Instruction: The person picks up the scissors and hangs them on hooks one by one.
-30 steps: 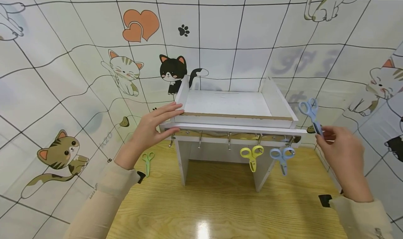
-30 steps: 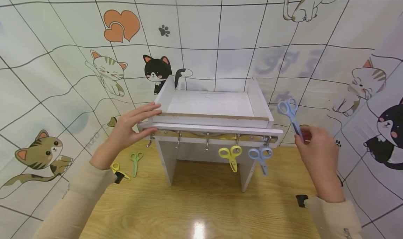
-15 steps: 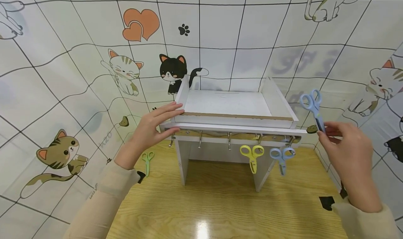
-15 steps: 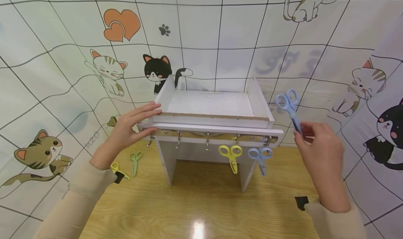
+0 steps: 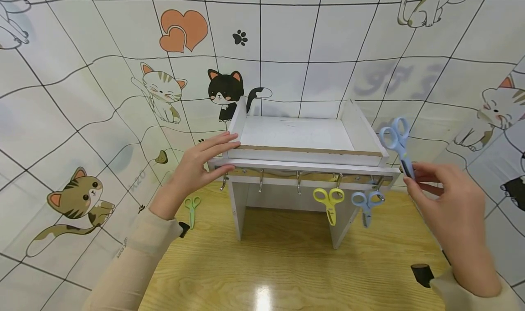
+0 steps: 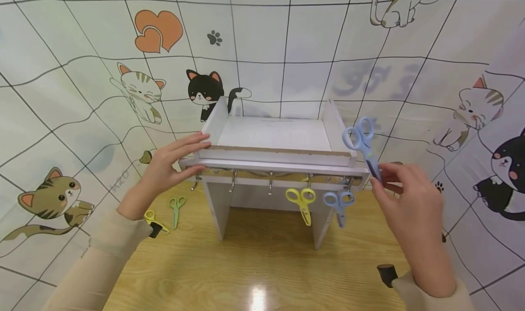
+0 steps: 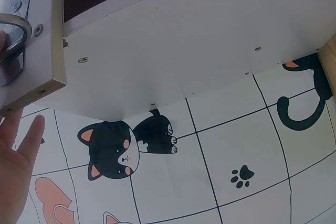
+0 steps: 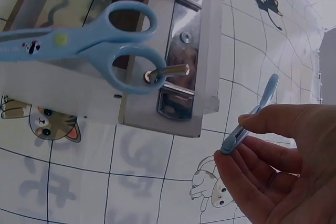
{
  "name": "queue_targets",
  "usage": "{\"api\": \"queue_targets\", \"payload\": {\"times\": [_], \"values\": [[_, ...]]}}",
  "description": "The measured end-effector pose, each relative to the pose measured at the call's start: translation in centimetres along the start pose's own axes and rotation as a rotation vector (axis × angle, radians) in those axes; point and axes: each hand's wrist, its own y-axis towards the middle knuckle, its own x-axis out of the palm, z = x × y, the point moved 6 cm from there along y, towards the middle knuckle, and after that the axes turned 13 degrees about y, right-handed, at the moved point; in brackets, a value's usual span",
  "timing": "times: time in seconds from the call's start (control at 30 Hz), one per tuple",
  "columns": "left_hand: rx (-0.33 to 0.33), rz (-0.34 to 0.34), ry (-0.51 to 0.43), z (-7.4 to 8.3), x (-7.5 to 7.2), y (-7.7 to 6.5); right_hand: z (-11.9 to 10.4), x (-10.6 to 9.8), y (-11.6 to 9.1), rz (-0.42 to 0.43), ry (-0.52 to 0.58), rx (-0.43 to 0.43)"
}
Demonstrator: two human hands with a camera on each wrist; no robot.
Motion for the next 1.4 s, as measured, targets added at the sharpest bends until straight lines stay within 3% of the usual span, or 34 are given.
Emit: {"api": "queue_targets", "payload": {"times": [0.37,0.7,1.4], "values": [[-0.004,-0.007,-0.003,-0.2,0.1,-0.1,-3.3,1.1,-1.6,-0.010,0.127,-0.051],[-0.003,-0.007,0.003,-0.1,0.0,0.0,-4.6,3.7,-3.5,-0.059,0.238,-0.117],[0.004,0.004,-0.005,-0.2,0.1,-0.1,-5.0,9.9,-7.2,-0.237,0.158,-0.251]]}}
